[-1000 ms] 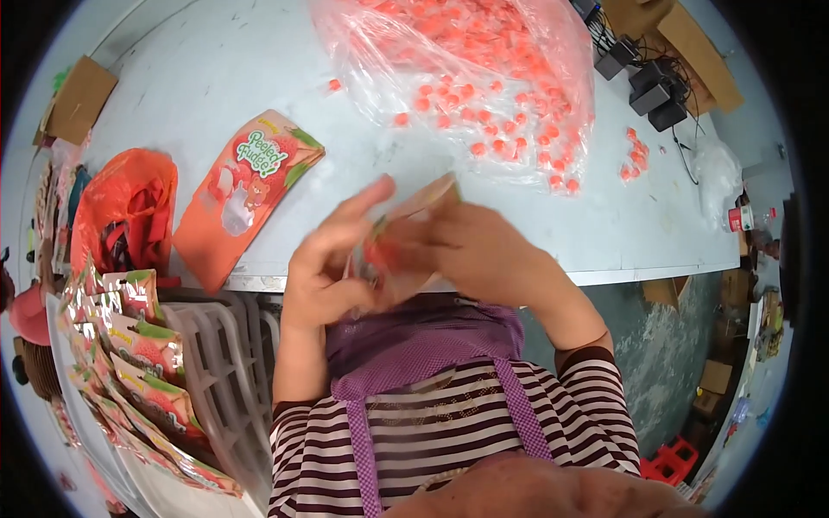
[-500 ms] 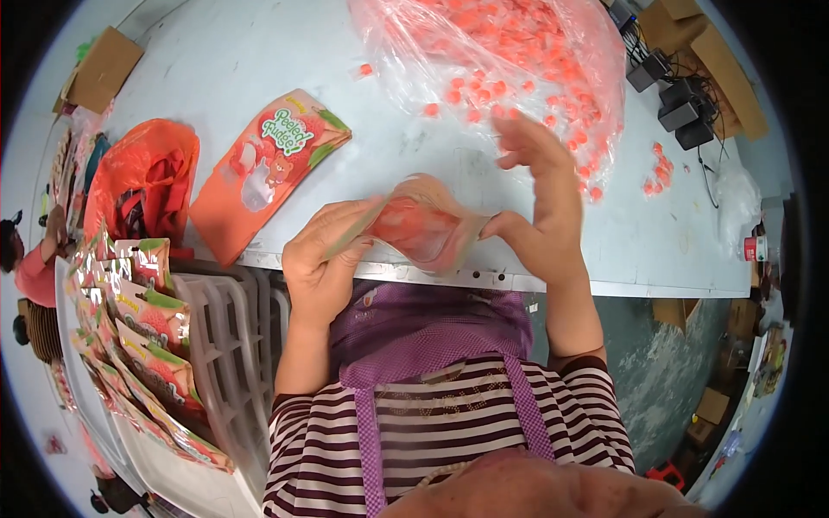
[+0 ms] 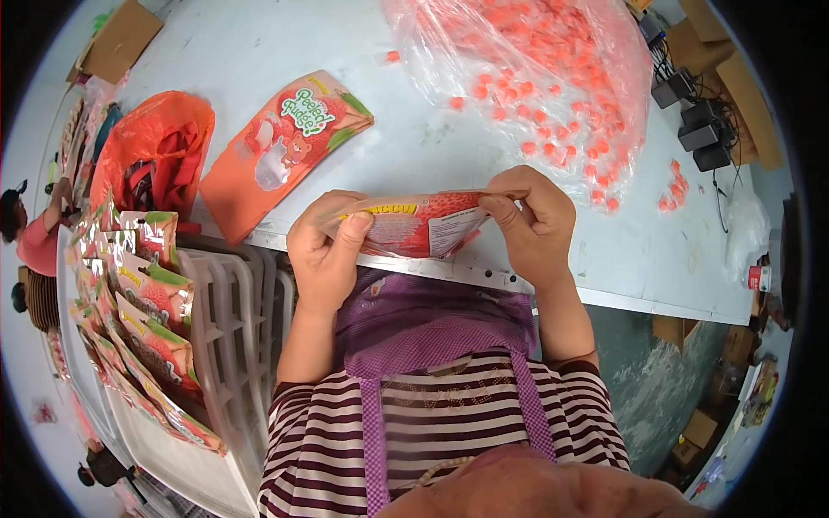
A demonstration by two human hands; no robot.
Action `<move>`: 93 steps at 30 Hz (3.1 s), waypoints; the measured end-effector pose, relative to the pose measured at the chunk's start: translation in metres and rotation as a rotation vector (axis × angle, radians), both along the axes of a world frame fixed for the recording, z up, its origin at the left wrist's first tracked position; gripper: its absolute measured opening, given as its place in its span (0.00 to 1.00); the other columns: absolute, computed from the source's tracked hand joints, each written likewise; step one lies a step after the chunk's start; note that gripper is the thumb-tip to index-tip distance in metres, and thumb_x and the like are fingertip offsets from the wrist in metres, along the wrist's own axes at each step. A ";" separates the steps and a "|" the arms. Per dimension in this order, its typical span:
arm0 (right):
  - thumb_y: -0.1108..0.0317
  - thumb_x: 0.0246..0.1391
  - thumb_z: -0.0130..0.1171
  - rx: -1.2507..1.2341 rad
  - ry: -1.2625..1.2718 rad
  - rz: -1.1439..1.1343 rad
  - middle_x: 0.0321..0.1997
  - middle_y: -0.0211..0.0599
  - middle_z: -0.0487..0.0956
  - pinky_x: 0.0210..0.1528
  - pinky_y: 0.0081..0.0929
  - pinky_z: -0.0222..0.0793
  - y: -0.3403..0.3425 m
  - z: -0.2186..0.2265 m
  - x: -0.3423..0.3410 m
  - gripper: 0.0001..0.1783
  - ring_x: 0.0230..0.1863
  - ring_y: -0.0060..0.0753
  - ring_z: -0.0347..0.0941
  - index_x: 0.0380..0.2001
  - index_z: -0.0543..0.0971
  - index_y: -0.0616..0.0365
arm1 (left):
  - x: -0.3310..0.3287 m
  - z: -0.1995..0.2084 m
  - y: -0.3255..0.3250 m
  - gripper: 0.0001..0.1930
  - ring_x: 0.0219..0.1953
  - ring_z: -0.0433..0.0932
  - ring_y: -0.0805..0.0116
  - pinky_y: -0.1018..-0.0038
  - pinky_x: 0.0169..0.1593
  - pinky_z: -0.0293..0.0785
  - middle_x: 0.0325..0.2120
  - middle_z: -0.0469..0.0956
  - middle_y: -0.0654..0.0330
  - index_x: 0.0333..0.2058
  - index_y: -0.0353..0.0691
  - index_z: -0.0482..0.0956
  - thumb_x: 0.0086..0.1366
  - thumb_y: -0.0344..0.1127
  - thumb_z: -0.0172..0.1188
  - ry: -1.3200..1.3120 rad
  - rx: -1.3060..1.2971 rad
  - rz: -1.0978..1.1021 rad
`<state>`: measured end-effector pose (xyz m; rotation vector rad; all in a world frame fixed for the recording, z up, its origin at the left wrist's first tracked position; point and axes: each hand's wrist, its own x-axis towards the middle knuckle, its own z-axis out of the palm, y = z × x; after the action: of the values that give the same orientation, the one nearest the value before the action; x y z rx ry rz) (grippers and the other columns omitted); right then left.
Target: Packaging small round pink items into printed plastic bags at a workstation.
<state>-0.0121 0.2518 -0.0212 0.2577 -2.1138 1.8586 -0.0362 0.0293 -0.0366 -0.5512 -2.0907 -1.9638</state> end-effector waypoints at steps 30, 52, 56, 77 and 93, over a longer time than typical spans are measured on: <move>0.75 0.32 0.59 0.708 0.635 0.259 0.22 0.29 0.71 0.35 0.37 0.67 -0.027 0.048 0.003 0.08 0.23 0.33 0.67 0.23 0.75 0.56 | 0.045 0.047 -0.019 0.23 0.27 0.71 0.65 0.73 0.29 0.68 0.25 0.73 0.62 0.31 0.36 0.80 0.29 0.36 0.64 0.695 -0.437 0.006; 0.77 0.33 0.61 0.222 0.519 0.562 0.26 0.39 0.75 0.27 0.25 0.63 -0.014 0.054 0.005 0.13 0.27 0.34 0.68 0.29 0.76 0.64 | 0.127 0.049 -0.033 0.25 0.46 0.74 0.63 0.70 0.48 0.71 0.49 0.71 0.52 0.53 0.33 0.67 0.61 0.43 0.56 -0.210 -0.083 -0.288; 0.73 0.49 0.58 -0.055 0.572 0.370 0.34 0.46 0.75 0.39 0.29 0.67 0.012 0.041 -0.014 0.15 0.32 0.34 0.70 0.41 0.71 0.67 | 0.163 0.086 -0.093 0.12 0.33 0.75 0.72 0.72 0.38 0.72 0.31 0.76 0.61 0.43 0.34 0.70 0.65 0.35 0.47 -0.140 -0.012 0.356; 0.77 0.53 0.51 0.061 0.027 0.286 0.43 0.35 0.75 0.42 0.19 0.67 -0.020 -0.016 -0.084 0.13 0.37 0.23 0.71 0.44 0.73 0.63 | 0.225 0.077 -0.290 0.30 0.59 0.58 0.66 0.73 0.60 0.52 0.59 0.59 0.55 0.61 0.40 0.56 0.65 0.44 0.52 -0.304 -0.372 1.214; 0.72 0.52 0.56 0.301 -0.018 0.175 0.39 0.30 0.72 0.39 0.17 0.65 -0.028 -0.102 -0.106 0.14 0.36 0.19 0.67 0.43 0.74 0.61 | -0.091 -0.044 -0.031 0.35 0.65 0.38 0.40 0.45 0.62 0.34 0.63 0.49 0.50 0.61 0.48 0.57 0.58 0.55 0.53 0.047 -1.020 0.358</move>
<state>-0.1182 0.2242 -0.1230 0.5111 -2.4508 1.6279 -0.1276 -0.0020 -0.0808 -0.3135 -2.7955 -0.5930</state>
